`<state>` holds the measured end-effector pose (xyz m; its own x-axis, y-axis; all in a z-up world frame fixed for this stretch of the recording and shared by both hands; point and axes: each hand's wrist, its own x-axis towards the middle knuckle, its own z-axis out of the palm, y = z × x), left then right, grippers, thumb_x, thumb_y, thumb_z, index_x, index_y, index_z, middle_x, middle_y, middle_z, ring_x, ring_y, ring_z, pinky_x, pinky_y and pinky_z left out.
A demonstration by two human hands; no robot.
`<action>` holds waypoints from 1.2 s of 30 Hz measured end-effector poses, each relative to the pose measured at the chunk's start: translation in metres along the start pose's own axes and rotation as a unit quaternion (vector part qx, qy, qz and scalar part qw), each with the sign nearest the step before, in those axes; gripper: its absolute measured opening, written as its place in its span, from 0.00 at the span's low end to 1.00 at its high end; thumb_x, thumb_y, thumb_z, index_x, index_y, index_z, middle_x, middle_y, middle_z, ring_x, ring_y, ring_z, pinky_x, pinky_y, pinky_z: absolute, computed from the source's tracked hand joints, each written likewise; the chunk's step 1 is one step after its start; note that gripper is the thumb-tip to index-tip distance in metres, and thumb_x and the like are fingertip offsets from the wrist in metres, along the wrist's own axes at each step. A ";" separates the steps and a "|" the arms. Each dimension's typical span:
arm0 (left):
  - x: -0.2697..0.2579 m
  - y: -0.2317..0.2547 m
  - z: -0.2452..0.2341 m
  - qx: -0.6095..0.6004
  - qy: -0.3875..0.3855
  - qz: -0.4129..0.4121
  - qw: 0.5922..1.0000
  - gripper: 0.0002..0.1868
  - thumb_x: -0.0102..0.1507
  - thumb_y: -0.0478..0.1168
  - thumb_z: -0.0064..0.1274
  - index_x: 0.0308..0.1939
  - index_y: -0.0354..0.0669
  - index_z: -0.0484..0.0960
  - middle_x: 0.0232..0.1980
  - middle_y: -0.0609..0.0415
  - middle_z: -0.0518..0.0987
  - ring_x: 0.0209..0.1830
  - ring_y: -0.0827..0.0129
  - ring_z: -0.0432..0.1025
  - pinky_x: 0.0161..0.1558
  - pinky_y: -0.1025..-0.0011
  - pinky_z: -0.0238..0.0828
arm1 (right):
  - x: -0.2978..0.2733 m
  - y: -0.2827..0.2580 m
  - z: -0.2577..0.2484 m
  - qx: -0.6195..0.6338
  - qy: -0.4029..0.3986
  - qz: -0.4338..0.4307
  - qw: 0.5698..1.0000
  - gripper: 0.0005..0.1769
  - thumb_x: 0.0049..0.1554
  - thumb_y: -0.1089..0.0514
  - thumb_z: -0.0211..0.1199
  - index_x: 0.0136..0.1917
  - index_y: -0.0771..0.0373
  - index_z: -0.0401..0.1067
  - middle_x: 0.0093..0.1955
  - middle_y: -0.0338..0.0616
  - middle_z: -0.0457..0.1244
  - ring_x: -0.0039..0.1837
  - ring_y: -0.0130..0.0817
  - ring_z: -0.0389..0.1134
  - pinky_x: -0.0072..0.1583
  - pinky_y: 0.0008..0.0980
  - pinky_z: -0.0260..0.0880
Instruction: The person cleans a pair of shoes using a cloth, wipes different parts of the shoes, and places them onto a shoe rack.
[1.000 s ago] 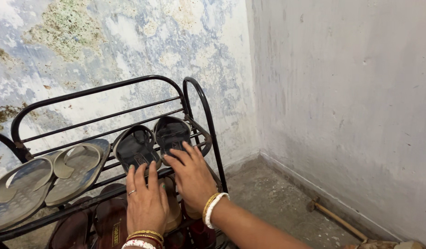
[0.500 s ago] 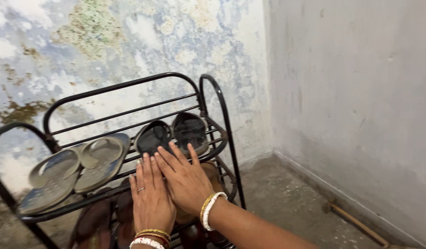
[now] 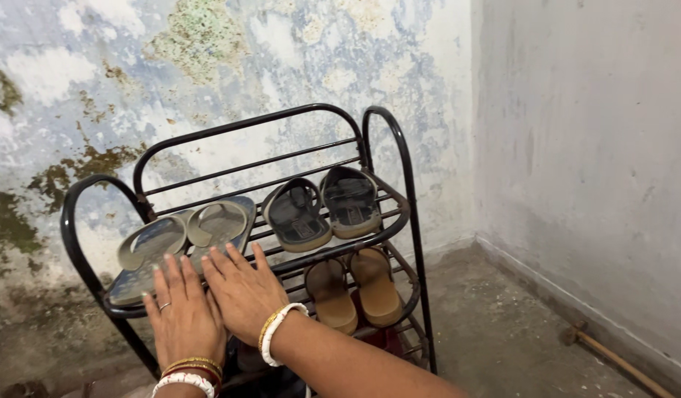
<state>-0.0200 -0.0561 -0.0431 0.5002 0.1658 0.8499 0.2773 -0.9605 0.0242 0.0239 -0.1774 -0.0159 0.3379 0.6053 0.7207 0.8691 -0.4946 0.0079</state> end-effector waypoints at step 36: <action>-0.134 -0.050 0.069 0.003 -0.182 -0.107 0.977 0.37 0.62 0.56 0.48 0.73 0.48 0.66 0.78 0.48 0.58 0.77 0.42 0.49 0.72 0.50 0.48 | -0.104 -0.026 0.098 0.092 -0.131 0.170 0.972 0.34 0.60 0.50 0.56 0.77 0.59 0.56 0.80 0.55 0.47 0.81 0.70 0.36 0.75 0.67 0.38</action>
<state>-0.0442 -0.0147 -0.1944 0.6882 0.4331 0.5820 0.4117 -0.8937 0.1781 0.0014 -0.1659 -0.1589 0.6765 0.5766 0.4581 0.7329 -0.5884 -0.3416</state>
